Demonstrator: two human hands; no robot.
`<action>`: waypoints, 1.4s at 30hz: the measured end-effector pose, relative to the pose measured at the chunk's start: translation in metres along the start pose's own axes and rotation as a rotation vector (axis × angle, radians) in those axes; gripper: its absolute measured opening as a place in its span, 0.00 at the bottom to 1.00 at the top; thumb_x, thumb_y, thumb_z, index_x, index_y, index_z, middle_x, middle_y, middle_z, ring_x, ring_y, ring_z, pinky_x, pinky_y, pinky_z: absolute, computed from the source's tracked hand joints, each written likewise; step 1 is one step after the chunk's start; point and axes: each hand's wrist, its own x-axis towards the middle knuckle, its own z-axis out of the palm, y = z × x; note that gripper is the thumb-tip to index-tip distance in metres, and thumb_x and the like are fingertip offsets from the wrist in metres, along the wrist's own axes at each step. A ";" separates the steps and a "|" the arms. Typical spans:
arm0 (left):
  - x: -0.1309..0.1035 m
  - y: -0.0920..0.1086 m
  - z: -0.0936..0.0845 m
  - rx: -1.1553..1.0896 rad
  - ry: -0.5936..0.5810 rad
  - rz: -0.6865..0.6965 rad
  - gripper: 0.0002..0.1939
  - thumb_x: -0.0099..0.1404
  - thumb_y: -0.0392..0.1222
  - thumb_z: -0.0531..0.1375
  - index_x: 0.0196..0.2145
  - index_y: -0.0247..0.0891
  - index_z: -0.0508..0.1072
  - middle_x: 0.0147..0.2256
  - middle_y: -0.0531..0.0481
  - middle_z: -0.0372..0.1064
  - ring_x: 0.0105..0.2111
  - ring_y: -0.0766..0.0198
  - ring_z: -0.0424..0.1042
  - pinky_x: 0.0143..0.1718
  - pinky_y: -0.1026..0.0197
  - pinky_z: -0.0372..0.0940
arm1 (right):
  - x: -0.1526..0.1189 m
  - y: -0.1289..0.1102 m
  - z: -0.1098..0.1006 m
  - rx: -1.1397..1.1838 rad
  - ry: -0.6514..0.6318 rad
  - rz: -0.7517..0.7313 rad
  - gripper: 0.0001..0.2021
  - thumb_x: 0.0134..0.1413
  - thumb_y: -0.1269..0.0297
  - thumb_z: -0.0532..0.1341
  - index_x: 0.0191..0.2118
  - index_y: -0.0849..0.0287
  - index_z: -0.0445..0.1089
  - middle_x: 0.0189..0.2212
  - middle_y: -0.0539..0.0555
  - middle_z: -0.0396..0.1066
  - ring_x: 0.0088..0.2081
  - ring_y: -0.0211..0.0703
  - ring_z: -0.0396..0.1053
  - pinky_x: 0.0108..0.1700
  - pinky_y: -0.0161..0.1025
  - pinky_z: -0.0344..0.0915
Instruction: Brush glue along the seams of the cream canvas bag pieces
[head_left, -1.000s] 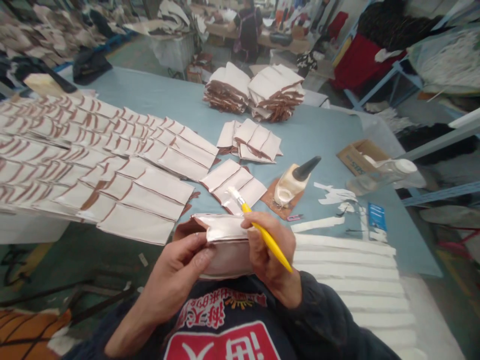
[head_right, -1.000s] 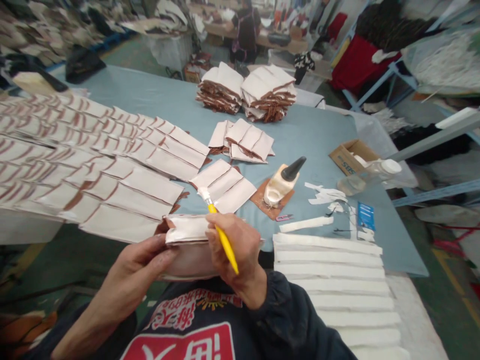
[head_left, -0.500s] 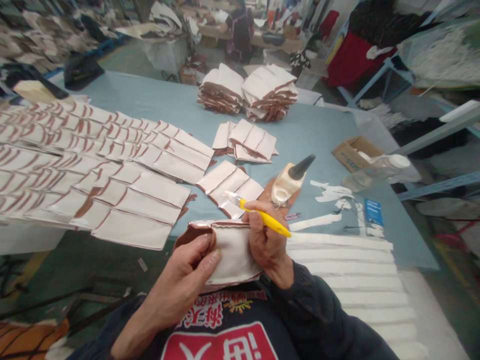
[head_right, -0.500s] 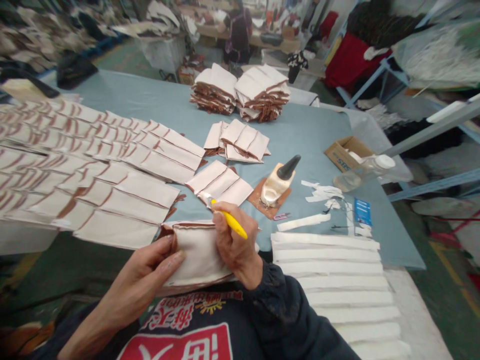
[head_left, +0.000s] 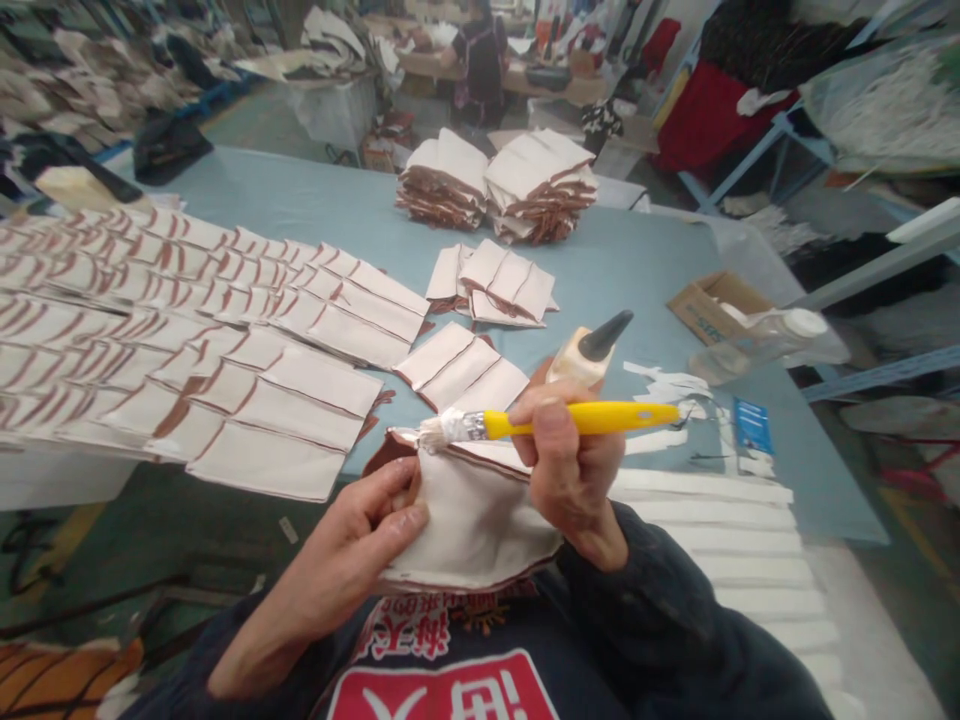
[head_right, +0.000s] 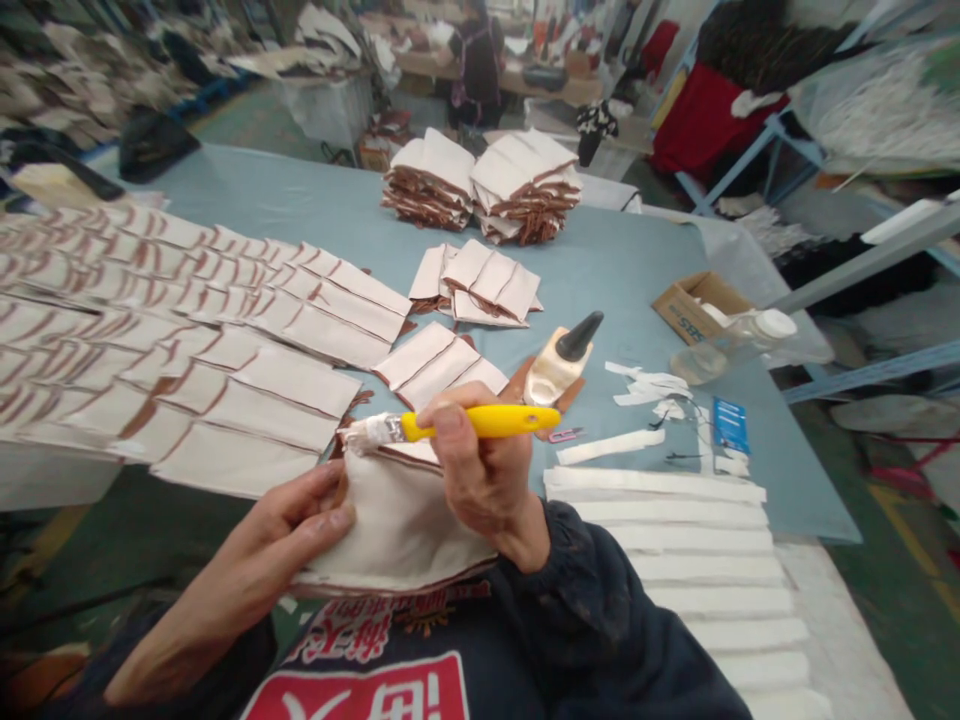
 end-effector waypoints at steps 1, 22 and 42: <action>0.000 -0.002 -0.001 -0.035 -0.003 -0.016 0.23 0.66 0.55 0.70 0.52 0.37 0.80 0.33 0.48 0.79 0.31 0.60 0.75 0.36 0.62 0.73 | 0.000 -0.001 0.000 0.011 0.019 -0.007 0.16 0.73 0.55 0.58 0.33 0.55 0.71 0.17 0.40 0.55 0.14 0.30 0.48 0.16 0.30 0.50; 0.004 0.011 -0.003 -0.091 0.023 -0.004 0.22 0.66 0.56 0.67 0.51 0.38 0.83 0.34 0.46 0.82 0.37 0.53 0.80 0.40 0.58 0.74 | -0.015 0.024 0.002 -0.582 -0.010 -0.196 0.10 0.74 0.65 0.54 0.45 0.55 0.72 0.36 0.52 0.78 0.34 0.41 0.77 0.37 0.38 0.74; -0.017 -0.007 -0.009 0.786 -0.047 0.391 0.14 0.72 0.34 0.51 0.29 0.39 0.68 0.26 0.55 0.69 0.27 0.66 0.69 0.31 0.66 0.62 | -0.027 -0.027 -0.018 -0.408 0.032 -0.124 0.14 0.73 0.59 0.55 0.36 0.54 0.73 0.20 0.44 0.65 0.16 0.36 0.61 0.21 0.37 0.63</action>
